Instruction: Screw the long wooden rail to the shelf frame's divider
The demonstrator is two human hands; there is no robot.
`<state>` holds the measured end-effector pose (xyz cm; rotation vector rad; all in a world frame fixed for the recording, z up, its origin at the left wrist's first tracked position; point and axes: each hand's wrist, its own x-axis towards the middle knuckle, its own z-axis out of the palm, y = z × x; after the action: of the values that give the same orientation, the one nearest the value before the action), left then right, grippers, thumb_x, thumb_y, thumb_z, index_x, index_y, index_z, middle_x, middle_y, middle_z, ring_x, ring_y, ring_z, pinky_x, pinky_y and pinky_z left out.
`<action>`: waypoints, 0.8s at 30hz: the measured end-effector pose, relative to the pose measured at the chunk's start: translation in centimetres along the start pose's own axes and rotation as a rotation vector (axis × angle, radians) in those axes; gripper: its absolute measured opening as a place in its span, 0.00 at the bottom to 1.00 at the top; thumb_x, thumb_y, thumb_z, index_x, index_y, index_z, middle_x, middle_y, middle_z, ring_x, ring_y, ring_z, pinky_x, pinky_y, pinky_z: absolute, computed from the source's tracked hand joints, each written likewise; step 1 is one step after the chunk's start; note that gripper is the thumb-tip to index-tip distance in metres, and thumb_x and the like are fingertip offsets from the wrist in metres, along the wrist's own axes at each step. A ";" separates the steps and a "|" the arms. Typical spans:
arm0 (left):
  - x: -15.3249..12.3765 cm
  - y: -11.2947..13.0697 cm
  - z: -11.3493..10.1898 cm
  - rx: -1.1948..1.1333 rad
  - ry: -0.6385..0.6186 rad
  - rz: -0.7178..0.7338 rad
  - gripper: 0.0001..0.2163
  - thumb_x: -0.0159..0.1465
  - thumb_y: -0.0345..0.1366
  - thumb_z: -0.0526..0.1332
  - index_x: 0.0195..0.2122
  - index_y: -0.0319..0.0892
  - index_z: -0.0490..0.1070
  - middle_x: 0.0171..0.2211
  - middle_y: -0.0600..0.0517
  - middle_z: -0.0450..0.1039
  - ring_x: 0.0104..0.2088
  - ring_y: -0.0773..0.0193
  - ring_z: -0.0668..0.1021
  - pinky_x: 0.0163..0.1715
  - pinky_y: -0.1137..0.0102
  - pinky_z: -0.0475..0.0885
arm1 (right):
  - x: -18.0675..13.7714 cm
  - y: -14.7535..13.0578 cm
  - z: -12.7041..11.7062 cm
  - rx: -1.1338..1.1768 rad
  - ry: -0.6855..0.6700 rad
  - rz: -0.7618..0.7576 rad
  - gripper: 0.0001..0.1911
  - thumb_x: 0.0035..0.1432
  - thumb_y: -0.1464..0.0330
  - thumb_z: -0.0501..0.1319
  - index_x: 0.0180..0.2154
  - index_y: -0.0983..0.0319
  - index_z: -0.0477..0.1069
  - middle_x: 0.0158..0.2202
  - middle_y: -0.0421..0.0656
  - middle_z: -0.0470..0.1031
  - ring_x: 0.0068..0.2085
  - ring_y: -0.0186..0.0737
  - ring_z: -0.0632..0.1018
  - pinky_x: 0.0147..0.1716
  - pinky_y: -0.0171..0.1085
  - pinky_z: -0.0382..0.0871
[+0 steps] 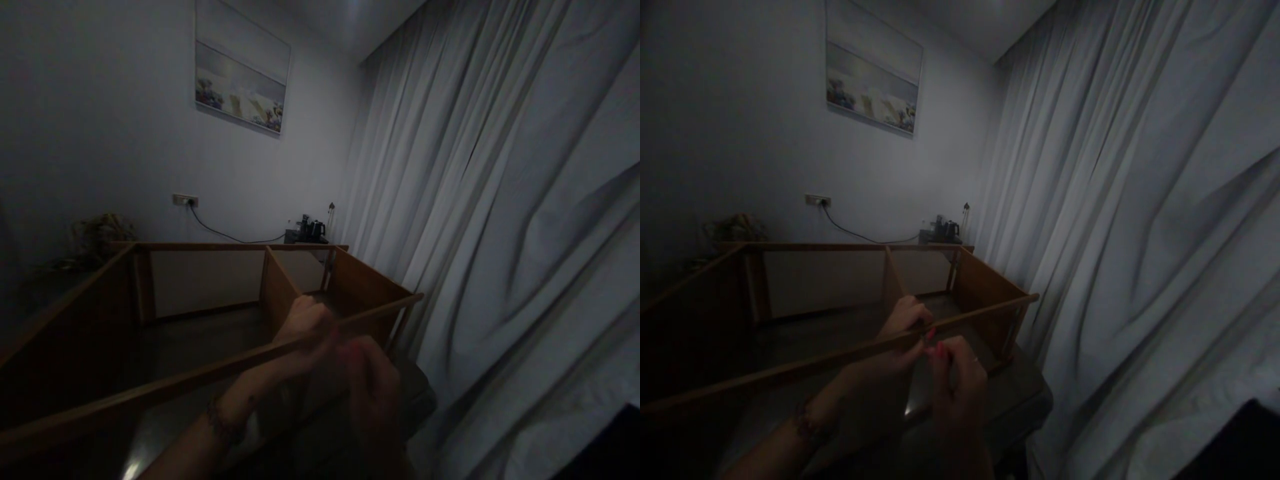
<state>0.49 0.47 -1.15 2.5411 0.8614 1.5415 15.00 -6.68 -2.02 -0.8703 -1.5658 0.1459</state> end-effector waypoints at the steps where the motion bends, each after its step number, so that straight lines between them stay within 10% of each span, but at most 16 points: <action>1: 0.0 -0.2 0.1 0.006 -0.001 0.018 0.04 0.61 0.35 0.54 0.29 0.43 0.62 0.28 0.51 0.66 0.33 0.59 0.68 0.35 0.64 0.62 | -0.1 -0.1 0.4 0.073 0.029 0.105 0.08 0.67 0.66 0.54 0.37 0.58 0.70 0.26 0.36 0.72 0.27 0.31 0.74 0.27 0.28 0.68; 6: -0.1 0.0 0.0 0.007 0.014 0.017 0.06 0.63 0.37 0.54 0.29 0.43 0.62 0.28 0.51 0.66 0.34 0.59 0.68 0.34 0.65 0.62 | -0.8 0.0 1.1 0.365 0.053 0.403 0.12 0.66 0.61 0.54 0.48 0.58 0.68 0.29 0.37 0.74 0.25 0.32 0.74 0.26 0.29 0.70; 16: 0.1 0.2 -0.4 -0.020 -0.005 0.027 0.05 0.63 0.35 0.54 0.30 0.43 0.62 0.29 0.51 0.66 0.34 0.60 0.68 0.36 0.64 0.64 | -1.9 -0.2 -0.7 -0.206 0.078 -0.150 0.10 0.64 0.70 0.57 0.47 0.58 0.71 0.39 0.43 0.78 0.39 0.37 0.79 0.38 0.33 0.74; 24: -0.1 0.3 -0.4 -0.052 -0.009 -0.006 0.04 0.62 0.35 0.55 0.30 0.44 0.63 0.30 0.51 0.67 0.36 0.59 0.69 0.37 0.64 0.66 | -1.0 -1.8 -1.1 -0.103 -0.123 -0.036 0.11 0.66 0.71 0.52 0.45 0.59 0.71 0.41 0.42 0.79 0.40 0.35 0.80 0.40 0.31 0.72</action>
<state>0.23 0.12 -0.92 2.5053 0.8167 1.5282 15.14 -8.94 -1.63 -0.9278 -1.7150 0.0951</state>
